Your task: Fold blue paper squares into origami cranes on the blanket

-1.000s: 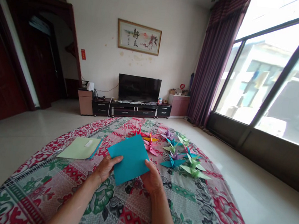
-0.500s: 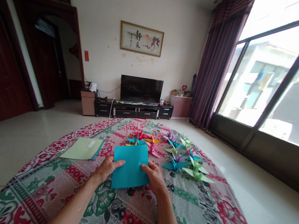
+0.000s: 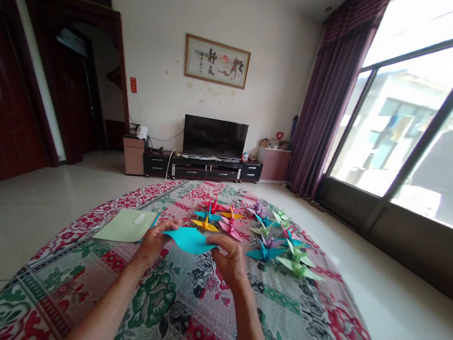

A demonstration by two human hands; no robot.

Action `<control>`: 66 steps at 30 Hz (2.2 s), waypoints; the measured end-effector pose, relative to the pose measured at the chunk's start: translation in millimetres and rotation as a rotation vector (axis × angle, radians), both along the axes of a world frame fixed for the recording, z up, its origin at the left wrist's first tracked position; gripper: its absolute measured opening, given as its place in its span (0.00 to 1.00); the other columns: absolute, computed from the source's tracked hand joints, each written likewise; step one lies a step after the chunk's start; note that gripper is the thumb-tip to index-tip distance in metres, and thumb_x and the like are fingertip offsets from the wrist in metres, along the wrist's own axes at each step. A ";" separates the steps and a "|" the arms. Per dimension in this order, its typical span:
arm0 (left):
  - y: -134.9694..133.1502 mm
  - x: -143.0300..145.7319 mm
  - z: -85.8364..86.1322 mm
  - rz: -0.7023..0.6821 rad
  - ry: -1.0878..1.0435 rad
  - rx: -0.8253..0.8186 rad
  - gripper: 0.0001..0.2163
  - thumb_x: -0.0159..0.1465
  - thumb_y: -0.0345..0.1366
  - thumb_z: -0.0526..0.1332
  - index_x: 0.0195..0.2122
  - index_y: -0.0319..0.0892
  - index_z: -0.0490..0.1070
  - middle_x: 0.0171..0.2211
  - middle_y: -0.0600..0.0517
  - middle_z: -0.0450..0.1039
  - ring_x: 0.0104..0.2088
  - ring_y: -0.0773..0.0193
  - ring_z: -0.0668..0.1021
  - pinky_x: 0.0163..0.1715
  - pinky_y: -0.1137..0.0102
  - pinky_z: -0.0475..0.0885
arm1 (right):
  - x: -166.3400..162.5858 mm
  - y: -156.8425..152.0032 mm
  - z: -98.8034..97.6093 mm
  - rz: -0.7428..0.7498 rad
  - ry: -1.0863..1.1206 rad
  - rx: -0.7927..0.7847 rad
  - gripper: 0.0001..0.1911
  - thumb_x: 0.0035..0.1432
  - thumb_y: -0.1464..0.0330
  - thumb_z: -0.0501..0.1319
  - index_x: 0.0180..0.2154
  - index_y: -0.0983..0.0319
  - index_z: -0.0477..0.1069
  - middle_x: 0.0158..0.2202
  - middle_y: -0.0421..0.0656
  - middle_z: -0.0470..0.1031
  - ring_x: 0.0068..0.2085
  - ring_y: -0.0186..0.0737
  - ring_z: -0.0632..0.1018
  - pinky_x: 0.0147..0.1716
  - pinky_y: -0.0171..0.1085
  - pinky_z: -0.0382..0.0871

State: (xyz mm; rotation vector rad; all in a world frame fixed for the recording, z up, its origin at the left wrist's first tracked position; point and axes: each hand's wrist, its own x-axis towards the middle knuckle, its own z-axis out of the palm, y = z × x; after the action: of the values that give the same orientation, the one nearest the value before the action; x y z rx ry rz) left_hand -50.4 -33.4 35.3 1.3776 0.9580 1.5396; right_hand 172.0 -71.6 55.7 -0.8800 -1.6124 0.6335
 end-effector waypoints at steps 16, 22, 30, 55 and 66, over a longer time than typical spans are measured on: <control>5.9 -9.5 -40.4 0.174 0.933 0.064 0.17 0.52 0.20 0.51 0.29 0.42 0.77 0.38 0.47 0.73 0.41 0.60 0.73 0.44 0.68 0.65 | 1.6 -8.0 -54.4 -0.071 -0.621 0.061 0.20 0.39 0.78 0.51 0.32 0.56 0.75 0.38 0.41 0.76 0.42 0.41 0.72 0.47 0.42 0.59; 2.0 -5.6 -21.5 0.308 0.715 0.163 0.18 0.52 0.21 0.49 0.35 0.42 0.75 0.35 0.49 0.75 0.38 0.61 0.75 0.43 0.70 0.65 | -4.5 -16.0 -51.9 -0.142 -0.646 0.058 0.14 0.42 0.74 0.54 0.31 0.57 0.75 0.39 0.42 0.74 0.41 0.42 0.71 0.46 0.42 0.59; -17.3 13.4 -6.4 -0.051 0.703 0.122 0.12 0.56 0.38 0.56 0.20 0.41 0.74 0.19 0.53 0.72 0.23 0.64 0.71 0.26 0.74 0.61 | -1.5 -15.3 -52.8 -0.225 -0.650 0.048 0.11 0.46 0.72 0.54 0.31 0.59 0.73 0.33 0.42 0.74 0.37 0.40 0.71 0.41 0.38 0.59; -10.6 27.9 -25.0 0.219 1.089 -0.079 0.19 0.59 0.43 0.56 0.52 0.47 0.64 0.39 0.50 0.74 0.39 0.64 0.74 0.39 0.73 0.64 | 9.5 8.1 -61.1 -0.475 -0.652 -0.102 0.17 0.53 0.64 0.52 0.43 0.62 0.70 0.35 0.45 0.77 0.37 0.41 0.76 0.37 0.35 0.65; -11.9 23.1 -30.2 0.129 1.039 0.072 0.15 0.57 0.38 0.57 0.45 0.46 0.73 0.35 0.49 0.72 0.39 0.63 0.74 0.42 0.72 0.67 | 4.0 8.5 -58.8 -0.538 -0.723 -0.106 0.15 0.53 0.67 0.52 0.42 0.60 0.70 0.35 0.44 0.77 0.36 0.41 0.76 0.37 0.35 0.64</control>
State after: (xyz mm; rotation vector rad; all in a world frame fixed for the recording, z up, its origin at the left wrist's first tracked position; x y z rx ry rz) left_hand -27.3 -45.3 5.1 2.2573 1.6135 0.8722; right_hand 176.0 -63.1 -3.2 -1.6757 -1.8462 0.0006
